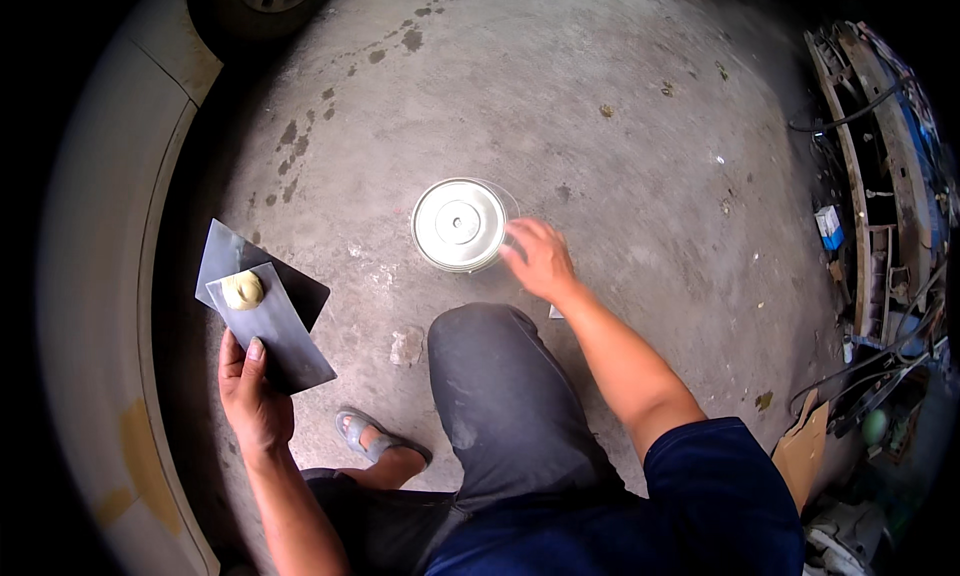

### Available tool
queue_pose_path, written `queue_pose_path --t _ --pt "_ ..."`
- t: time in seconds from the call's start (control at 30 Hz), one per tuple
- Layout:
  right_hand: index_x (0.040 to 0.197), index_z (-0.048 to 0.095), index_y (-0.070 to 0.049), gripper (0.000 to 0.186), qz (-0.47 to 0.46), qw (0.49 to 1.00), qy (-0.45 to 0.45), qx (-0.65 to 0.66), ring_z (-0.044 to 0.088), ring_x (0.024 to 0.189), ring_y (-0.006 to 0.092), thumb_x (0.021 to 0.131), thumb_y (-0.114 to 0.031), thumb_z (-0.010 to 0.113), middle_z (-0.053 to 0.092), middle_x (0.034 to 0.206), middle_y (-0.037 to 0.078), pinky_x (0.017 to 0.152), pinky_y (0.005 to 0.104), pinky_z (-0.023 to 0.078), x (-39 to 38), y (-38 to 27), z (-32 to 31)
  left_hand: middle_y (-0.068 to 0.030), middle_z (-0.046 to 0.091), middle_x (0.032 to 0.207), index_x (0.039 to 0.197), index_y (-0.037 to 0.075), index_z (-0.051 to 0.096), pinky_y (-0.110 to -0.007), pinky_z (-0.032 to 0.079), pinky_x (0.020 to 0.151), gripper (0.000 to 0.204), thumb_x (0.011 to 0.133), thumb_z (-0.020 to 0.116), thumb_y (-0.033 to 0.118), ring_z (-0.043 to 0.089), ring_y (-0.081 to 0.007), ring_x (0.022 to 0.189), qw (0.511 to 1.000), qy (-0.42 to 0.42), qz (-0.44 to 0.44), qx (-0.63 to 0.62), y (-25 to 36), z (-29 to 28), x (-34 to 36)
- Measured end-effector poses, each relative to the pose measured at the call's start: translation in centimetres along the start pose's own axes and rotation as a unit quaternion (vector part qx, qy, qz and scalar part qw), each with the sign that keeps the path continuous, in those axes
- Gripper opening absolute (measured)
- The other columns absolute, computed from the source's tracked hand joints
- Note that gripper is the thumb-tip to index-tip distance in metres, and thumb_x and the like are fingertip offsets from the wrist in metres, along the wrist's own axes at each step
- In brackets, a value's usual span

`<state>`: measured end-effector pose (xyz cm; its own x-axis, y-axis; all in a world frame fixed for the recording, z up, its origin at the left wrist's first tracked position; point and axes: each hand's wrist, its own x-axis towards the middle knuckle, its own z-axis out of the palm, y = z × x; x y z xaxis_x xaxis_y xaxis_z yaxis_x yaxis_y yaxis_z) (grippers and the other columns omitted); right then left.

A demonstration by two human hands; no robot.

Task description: The person mixes body filler with a hardener on a metal palette using two putty knives, then applies the mixture to a damaged area on the side of a white car. The person smooths the filler over the affected panel.

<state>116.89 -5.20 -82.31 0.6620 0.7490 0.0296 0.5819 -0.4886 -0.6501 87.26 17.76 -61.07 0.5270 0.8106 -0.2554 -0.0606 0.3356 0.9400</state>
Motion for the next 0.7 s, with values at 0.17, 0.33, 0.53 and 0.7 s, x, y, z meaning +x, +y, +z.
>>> queue_pose_path --t 0.17,0.33,0.53,0.7 --pt "0.108 0.056 -0.001 0.043 0.443 0.889 0.092 0.07 0.057 0.106 0.0366 0.081 -0.031 0.071 0.059 0.114 0.021 0.092 0.0424 0.045 -6.8 13.2 2.5 -0.0107 0.059 0.123 0.134 -0.003 0.044 -0.034 0.04 0.101 0.045 0.092 0.057 0.007 0.056 -0.0179 0.111 1.0 -0.003 -0.004 0.002 -0.3 -0.1 0.2" --pt "0.114 0.047 0.0 0.058 0.442 0.894 0.029 -0.071 0.051 0.115 0.0386 0.076 -0.033 0.076 0.054 0.121 0.021 0.096 0.0449 0.043 -8.7 12.9 5.4 -0.0107 0.06 0.121 0.133 -0.003 0.046 -0.033 0.042 0.098 0.043 0.092 0.056 0.006 0.057 -0.0176 0.109 1.0 0.001 -0.022 0.019 -0.5 0.6 -0.2" --pt "0.119 0.046 -0.008 0.064 0.432 0.884 -0.038 -0.177 0.048 0.12 0.0343 0.074 -0.04 0.077 0.052 0.126 0.015 0.097 0.0499 0.041 -7.0 11.1 6.3 -0.0086 0.061 0.116 0.127 -0.003 0.049 -0.031 0.044 0.094 0.037 0.092 0.056 0.004 0.058 -0.0156 0.104 1.0 0.005 -0.023 0.02 -0.3 0.3 -1.5" --pt "0.109 0.05 -0.005 0.046 0.381 0.9 -0.036 -0.209 0.06 0.102 0.0367 0.075 -0.029 0.069 0.059 0.11 0.019 0.087 0.0467 0.049 -8.3 12.4 6.5 -0.007 0.062 0.115 0.127 -0.002 0.051 -0.029 0.045 0.093 0.038 0.091 0.058 0.007 0.057 -0.0135 0.104 0.998 -0.008 -0.051 0.027 0.3 0.0 -1.1"
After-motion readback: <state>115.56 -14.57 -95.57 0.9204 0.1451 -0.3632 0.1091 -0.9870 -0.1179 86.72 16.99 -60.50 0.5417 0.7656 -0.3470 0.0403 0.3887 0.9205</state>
